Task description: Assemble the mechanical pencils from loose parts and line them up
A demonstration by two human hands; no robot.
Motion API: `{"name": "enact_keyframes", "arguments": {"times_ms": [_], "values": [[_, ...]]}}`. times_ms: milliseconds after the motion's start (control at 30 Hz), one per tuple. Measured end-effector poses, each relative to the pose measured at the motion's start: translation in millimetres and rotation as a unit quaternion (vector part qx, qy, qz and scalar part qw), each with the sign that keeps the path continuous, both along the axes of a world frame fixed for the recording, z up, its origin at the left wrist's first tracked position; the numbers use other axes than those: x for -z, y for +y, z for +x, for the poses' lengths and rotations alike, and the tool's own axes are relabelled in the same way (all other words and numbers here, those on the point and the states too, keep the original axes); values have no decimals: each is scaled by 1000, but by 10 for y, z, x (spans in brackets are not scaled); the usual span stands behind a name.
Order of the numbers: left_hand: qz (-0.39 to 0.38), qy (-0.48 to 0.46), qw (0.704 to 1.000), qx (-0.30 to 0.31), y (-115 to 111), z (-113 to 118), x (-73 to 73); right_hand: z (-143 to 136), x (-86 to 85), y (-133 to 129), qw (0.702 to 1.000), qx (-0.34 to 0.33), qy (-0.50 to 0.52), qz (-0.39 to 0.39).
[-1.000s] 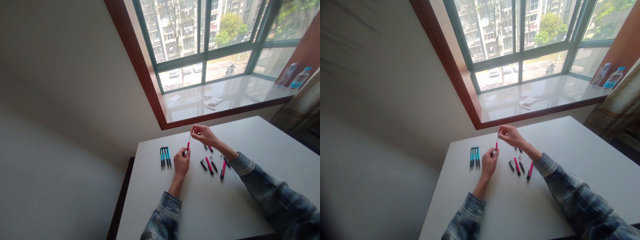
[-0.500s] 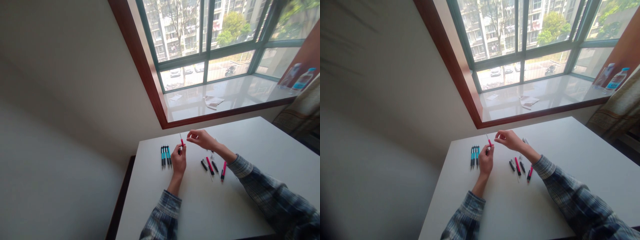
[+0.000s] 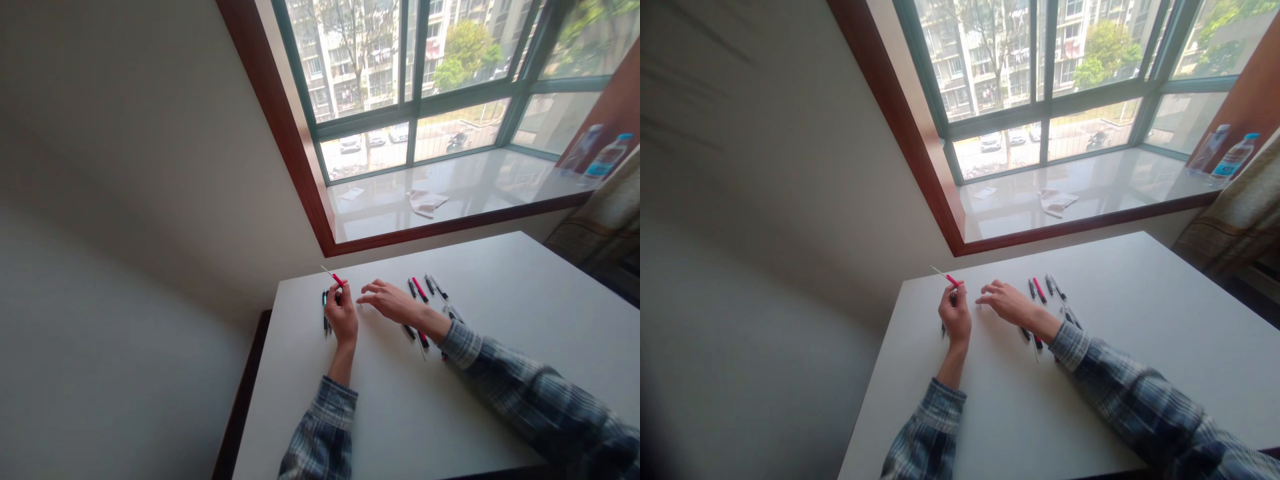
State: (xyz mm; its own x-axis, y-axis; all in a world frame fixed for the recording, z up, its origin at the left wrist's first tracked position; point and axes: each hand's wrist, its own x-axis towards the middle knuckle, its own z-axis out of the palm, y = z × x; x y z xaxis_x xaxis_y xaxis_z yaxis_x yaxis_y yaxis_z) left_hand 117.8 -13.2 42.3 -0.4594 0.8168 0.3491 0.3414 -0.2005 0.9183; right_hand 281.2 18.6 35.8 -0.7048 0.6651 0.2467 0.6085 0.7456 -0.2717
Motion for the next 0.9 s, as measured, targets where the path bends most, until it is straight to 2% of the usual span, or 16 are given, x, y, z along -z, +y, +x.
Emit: {"name": "enact_keyframes", "arguments": {"times_ms": [300,533,733,900], "values": [[-21,27,999,14,-17,31,3,32,74,70,1000,-6,16,13],[-29,34,998,36,-42,54,5,40,20,99,999,-34,42,-6],[-37,91,992,82,-109,100,-15,18,7,79,1000,7,10,11],[-42,112,986,117,-116,101,50,180,-82,192,994,67,82,-21]]}}
